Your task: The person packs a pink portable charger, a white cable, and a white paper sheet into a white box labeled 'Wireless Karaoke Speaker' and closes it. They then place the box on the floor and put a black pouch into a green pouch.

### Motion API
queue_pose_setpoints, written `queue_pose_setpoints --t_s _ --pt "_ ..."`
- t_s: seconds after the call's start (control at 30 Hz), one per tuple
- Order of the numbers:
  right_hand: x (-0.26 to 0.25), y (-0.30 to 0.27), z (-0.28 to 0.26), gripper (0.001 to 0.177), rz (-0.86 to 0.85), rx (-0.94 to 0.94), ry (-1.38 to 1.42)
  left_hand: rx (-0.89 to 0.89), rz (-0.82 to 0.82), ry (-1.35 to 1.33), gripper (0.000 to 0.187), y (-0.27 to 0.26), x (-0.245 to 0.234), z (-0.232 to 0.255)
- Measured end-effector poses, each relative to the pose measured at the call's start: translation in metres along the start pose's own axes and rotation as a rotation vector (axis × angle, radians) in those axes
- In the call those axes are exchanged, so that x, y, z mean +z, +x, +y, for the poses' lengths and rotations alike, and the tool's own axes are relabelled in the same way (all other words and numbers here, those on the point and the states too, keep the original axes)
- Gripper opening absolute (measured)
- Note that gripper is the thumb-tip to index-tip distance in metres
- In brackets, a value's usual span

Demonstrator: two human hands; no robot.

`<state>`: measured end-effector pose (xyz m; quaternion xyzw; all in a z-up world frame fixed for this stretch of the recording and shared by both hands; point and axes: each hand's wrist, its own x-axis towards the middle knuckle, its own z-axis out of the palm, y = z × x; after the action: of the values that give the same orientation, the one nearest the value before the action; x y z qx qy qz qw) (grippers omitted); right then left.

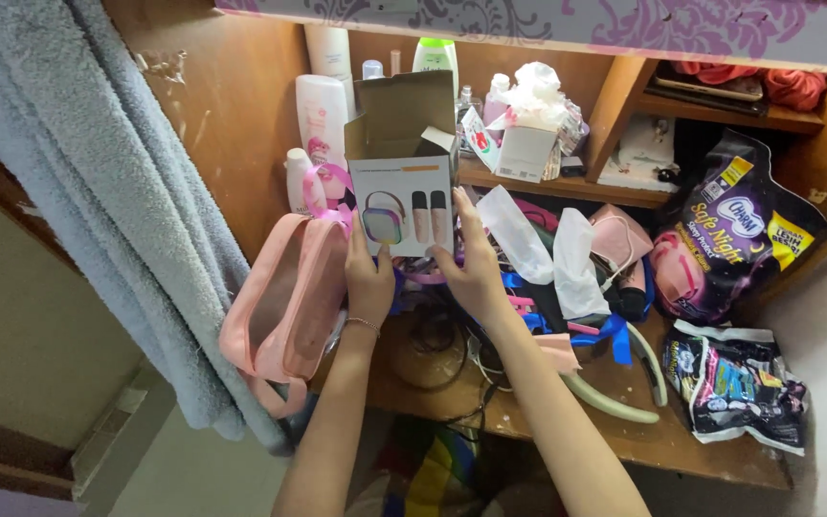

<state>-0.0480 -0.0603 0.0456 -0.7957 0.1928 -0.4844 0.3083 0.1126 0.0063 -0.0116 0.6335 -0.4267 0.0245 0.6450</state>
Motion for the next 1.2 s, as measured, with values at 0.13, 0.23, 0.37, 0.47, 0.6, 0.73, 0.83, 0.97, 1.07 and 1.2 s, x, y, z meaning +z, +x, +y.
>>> queue_pose_setpoints --t_s 0.13,0.23,0.37,0.47,0.6,0.73,0.83,0.97,1.07,1.2 --pt "0.011 0.006 -0.001 0.08 -0.007 -0.029 -0.024 -0.061 -0.014 -0.011 0.069 0.005 -0.003 -0.002" --pt "0.02 0.008 -0.003 0.079 0.004 -0.037 -0.021 -0.1 -0.01 -0.003 0.073 0.007 -0.007 0.005" --pt "0.032 0.012 0.003 0.08 -0.018 -0.025 0.001 -0.03 0.024 0.026 0.081 0.009 -0.005 0.001" --pt "0.042 0.014 0.012 0.081 -0.009 -0.029 0.012 0.066 0.065 0.095 0.081 0.01 -0.001 0.0" --pt "0.047 0.016 0.018 0.083 -0.013 -0.05 -0.02 0.205 0.113 0.224 0.077 0.01 -0.003 0.021" --pt "0.047 0.016 0.015 0.085 -0.018 -0.027 -0.023 0.266 0.097 0.247 0.08 0.008 0.001 0.017" --pt "0.046 0.016 0.011 0.085 -0.035 -0.036 -0.033 0.294 0.098 0.235 0.077 0.006 0.006 0.016" --pt "0.045 0.011 0.014 0.084 -0.033 -0.039 -0.024 0.333 0.087 0.179 0.07 -0.002 0.006 0.026" --pt "0.042 0.007 0.018 0.083 -0.032 -0.032 -0.035 0.33 0.07 0.159 0.073 -0.005 0.012 0.022" --pt "0.035 0.003 0.022 0.082 -0.048 -0.021 -0.059 0.313 0.05 0.199 0.073 -0.008 0.022 0.015"
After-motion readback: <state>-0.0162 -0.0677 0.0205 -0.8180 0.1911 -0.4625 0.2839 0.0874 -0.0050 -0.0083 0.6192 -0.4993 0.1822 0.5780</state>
